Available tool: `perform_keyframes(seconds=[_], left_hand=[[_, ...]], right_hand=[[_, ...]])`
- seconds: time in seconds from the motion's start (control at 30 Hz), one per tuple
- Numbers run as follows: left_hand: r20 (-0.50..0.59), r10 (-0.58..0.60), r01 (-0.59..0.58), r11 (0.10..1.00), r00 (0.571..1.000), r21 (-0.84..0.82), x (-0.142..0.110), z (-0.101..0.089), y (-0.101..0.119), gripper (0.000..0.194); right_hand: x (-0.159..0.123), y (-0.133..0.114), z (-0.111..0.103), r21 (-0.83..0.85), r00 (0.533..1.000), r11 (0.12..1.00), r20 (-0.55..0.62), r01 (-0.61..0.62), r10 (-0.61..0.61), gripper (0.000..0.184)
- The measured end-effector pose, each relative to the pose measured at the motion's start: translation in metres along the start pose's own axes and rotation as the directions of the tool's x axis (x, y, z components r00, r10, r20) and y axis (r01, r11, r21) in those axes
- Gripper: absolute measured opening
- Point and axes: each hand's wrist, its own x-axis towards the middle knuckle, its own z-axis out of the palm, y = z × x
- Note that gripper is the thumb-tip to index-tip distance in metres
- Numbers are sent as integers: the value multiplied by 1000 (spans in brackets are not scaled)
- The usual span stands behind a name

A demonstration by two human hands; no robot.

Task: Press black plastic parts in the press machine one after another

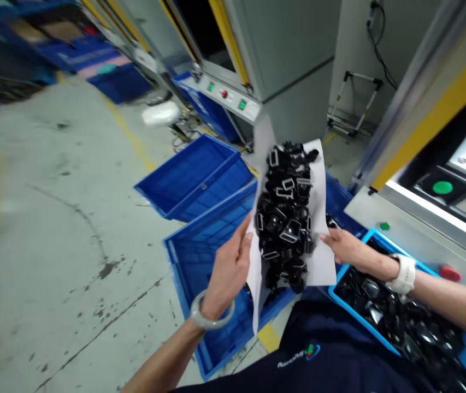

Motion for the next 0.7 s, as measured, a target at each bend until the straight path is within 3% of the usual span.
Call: perform_keyframes(seconds=[0.13, 0.2, 0.27, 0.33, 0.43, 0.5, 0.6, 0.7], left_hand=[[-13, -26, 25, 996, 1000, -86, -11, 1, 48, 56], [0, -30, 30, 986, 1000, -166, -18, 14, 69, 56], [19, -14, 19, 965, 1000, -262, -27, 37, 84, 57], [36, 6, 8, 930, 999, -368, -39, 67, 94, 58], [55, 7, 19, 885, 998, -464, -58, 116, 95, 61], [67, -25, 53, 889, 997, -455, -70, 145, 89, 64], [122, -91, 134, 900, 988, -415, -84, 178, 77, 70], [143, -118, 168, 895, 983, -414, -91, 197, 67, 77]], right_hand=[[-40, 2, -80, -118, 989, 984, -50, 136, -142, 23], [-69, 5, -120, -324, 959, 915, -70, 240, -276, 29], [-99, 11, -150, -604, 901, 738, -73, 302, -428, 34], [-125, 24, -165, -804, 830, 525, -74, 279, -553, 31], [-148, 59, -163, -936, 755, 315, -92, 157, -649, 32], [-153, 88, -153, -961, 730, 269, -144, 57, -669, 36], [-151, 133, -132, -946, 687, 321, -254, -31, -681, 35], [-147, 173, -109, -887, 619, 456, -398, -71, -677, 34]])
